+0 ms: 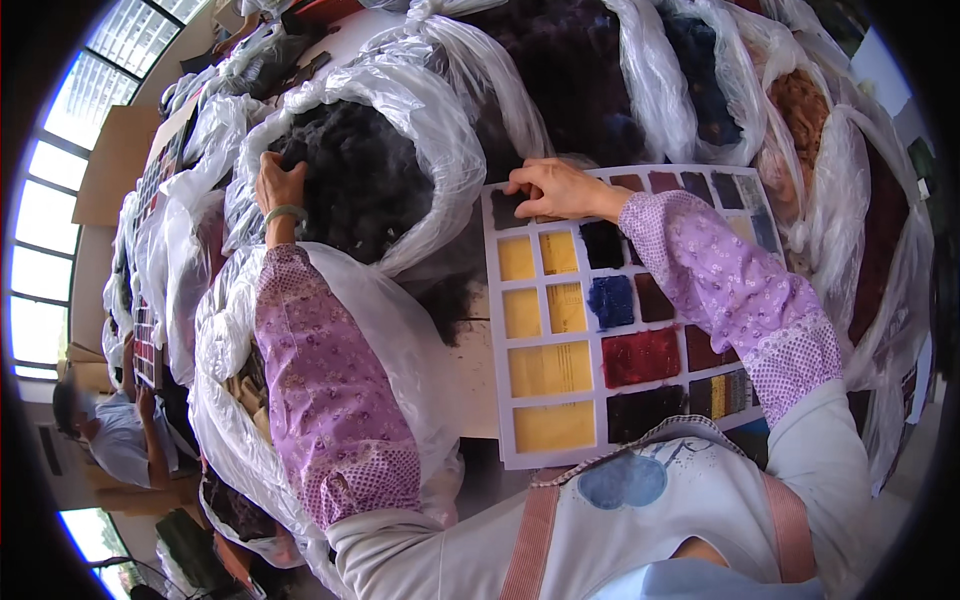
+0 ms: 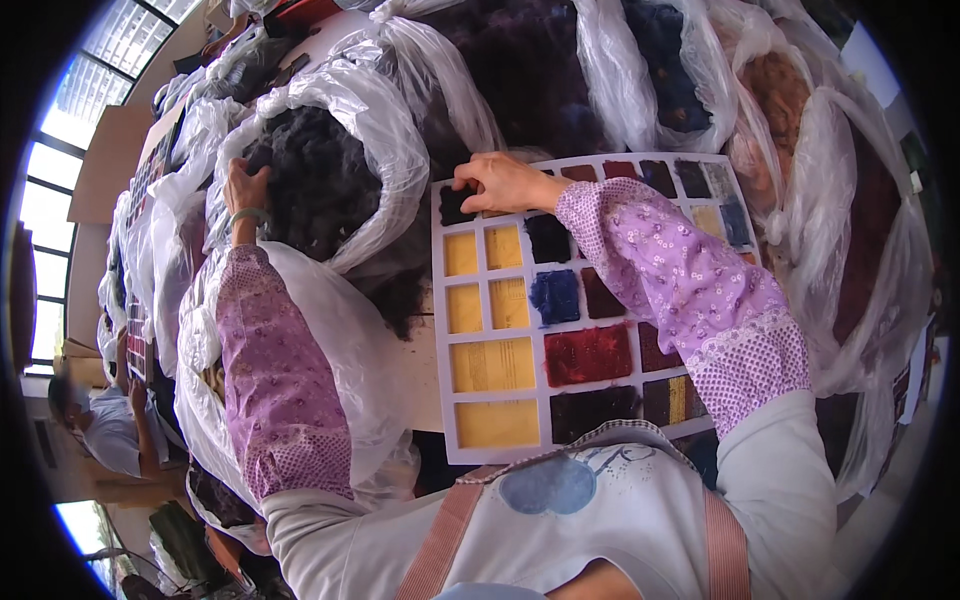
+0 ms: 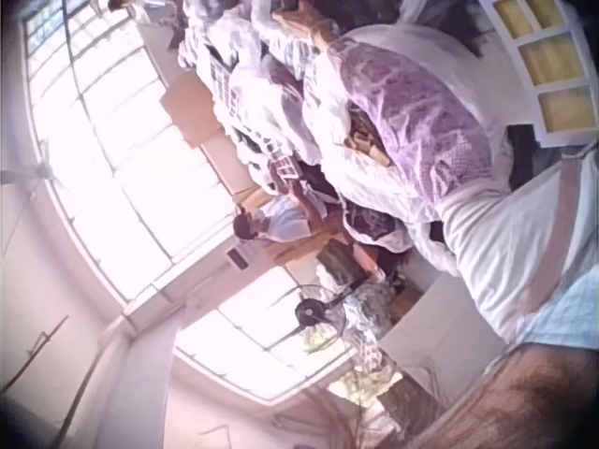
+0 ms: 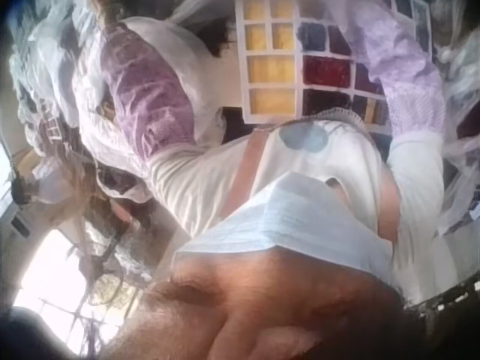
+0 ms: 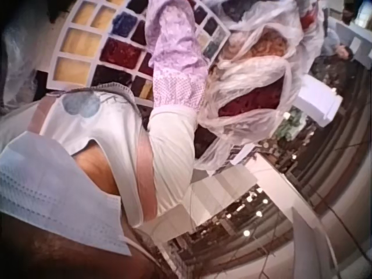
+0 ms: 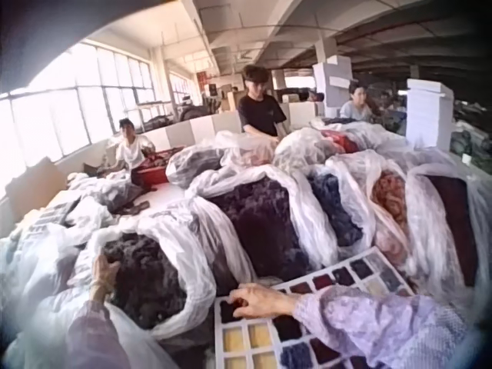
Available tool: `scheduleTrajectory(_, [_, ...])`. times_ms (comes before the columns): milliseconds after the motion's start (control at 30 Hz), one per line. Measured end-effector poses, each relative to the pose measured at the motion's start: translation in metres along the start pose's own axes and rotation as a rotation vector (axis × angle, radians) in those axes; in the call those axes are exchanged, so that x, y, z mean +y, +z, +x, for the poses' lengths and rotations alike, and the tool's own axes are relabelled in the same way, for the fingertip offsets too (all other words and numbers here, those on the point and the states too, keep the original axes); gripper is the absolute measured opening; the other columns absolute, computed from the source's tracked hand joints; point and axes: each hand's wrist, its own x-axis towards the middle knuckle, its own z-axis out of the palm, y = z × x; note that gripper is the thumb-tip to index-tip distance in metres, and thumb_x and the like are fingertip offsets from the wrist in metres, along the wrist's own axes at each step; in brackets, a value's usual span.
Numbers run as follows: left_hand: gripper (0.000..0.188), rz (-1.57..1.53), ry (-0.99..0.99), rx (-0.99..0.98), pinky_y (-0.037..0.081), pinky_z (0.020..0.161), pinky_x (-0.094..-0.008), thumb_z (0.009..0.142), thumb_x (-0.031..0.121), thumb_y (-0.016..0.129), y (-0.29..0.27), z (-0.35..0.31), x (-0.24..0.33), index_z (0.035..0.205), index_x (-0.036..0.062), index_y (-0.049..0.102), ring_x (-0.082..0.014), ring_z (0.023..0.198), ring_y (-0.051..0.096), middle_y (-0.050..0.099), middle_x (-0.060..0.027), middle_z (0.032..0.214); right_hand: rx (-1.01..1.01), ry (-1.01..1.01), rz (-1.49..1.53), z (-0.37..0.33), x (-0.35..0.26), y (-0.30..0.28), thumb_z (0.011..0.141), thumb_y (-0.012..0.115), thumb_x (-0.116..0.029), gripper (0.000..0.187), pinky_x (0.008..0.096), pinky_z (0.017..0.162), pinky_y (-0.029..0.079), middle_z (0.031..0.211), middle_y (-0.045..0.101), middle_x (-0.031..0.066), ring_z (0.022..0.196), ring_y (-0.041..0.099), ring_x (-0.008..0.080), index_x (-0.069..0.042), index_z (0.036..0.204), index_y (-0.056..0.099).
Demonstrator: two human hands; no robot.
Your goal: Organizing small colored fiber samples into a sample book.
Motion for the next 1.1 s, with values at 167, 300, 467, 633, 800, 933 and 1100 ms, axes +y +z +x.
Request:
scheduleTrajectory(167, [0.039,-0.017,0.019,-0.007,0.044,0.071,-0.0407,0.059,0.026,0.065,-0.009,0.000,0.016,0.087,0.0019,0.053,-0.0364,0.079,0.058,0.060,-0.0194,0.082,-0.114,0.060,0.060,-0.007,0.005,-0.016,0.063,0.070,-0.025,0.042,0.0310,0.071,0.047,0.084,0.058,0.0152,0.077,0.059,0.0227,0.003,0.094,0.061])
scheduleTrajectory(300, [0.038,-0.074,-0.024,-0.049,0.044,0.067,-0.0392,0.055,0.026,0.066,-0.012,0.005,-0.013,0.080,0.0002,0.054,-0.0335,0.073,0.058,0.059,-0.0181,0.075,0.148,0.090,-0.182,-0.009,-0.015,0.013,0.066,0.068,-0.027,0.031,0.0352,0.069,0.047,0.084,0.057,0.0080,0.080,0.058,0.0246,-0.006,0.087,0.063])
scheduleTrajectory(467, [0.032,0.091,0.065,-0.083,0.043,0.068,-0.0401,0.054,0.022,0.066,0.009,0.003,-0.019,0.074,0.0018,0.052,-0.0347,0.075,0.056,0.058,-0.0178,0.075,0.123,0.111,0.011,-0.011,-0.008,-0.004,0.066,0.065,-0.028,0.027,0.0354,0.073,0.047,0.084,0.063,0.0081,0.082,0.060,0.0245,-0.009,0.086,0.064])
scheduleTrajectory(633, [0.032,0.123,0.235,-0.373,0.042,0.065,-0.0389,0.054,0.022,0.071,-0.007,-0.010,0.009,0.068,0.0035,0.049,-0.0317,0.072,0.053,0.054,-0.0149,0.070,0.583,0.198,-0.350,-0.012,0.065,-0.098,0.073,0.055,-0.022,0.014,0.0383,0.065,0.048,0.076,0.063,0.0093,0.072,0.060,0.0286,-0.010,0.076,0.063])
scheduleTrajectory(800, [0.031,-0.006,0.145,-0.547,0.042,0.064,-0.0389,0.057,0.022,0.070,-0.029,-0.013,-0.007,0.071,0.0046,0.048,-0.0313,0.074,0.054,0.054,-0.0147,0.074,0.734,0.141,-0.728,0.036,0.112,-0.145,0.078,0.048,-0.005,0.026,0.0419,0.070,0.046,0.106,0.054,0.0078,0.084,0.058,0.0296,-0.014,0.102,0.054])
scheduleTrajectory(933, [0.044,0.020,0.225,-0.202,0.044,0.072,-0.0428,0.060,0.017,0.065,-0.021,-0.034,0.004,0.098,0.0085,0.045,-0.0360,0.083,0.055,0.054,-0.0188,0.092,0.396,0.380,-1.005,0.043,0.141,-0.156,0.076,0.047,-0.001,0.029,0.0441,0.069,0.047,0.100,0.048,0.0146,0.082,0.059,0.0331,-0.012,0.103,0.049])
scheduleTrajectory(1100, [0.063,-0.191,0.161,-0.188,0.040,0.087,-0.0409,0.063,0.014,0.059,-0.036,-0.028,0.010,0.122,0.0104,0.038,-0.0384,0.102,0.050,0.050,-0.0211,0.114,0.393,0.164,-1.098,0.025,0.127,-0.178,0.076,0.055,-0.009,0.021,0.0419,0.060,0.048,0.095,0.052,0.0117,0.073,0.060,0.0315,-0.011,0.096,0.049])
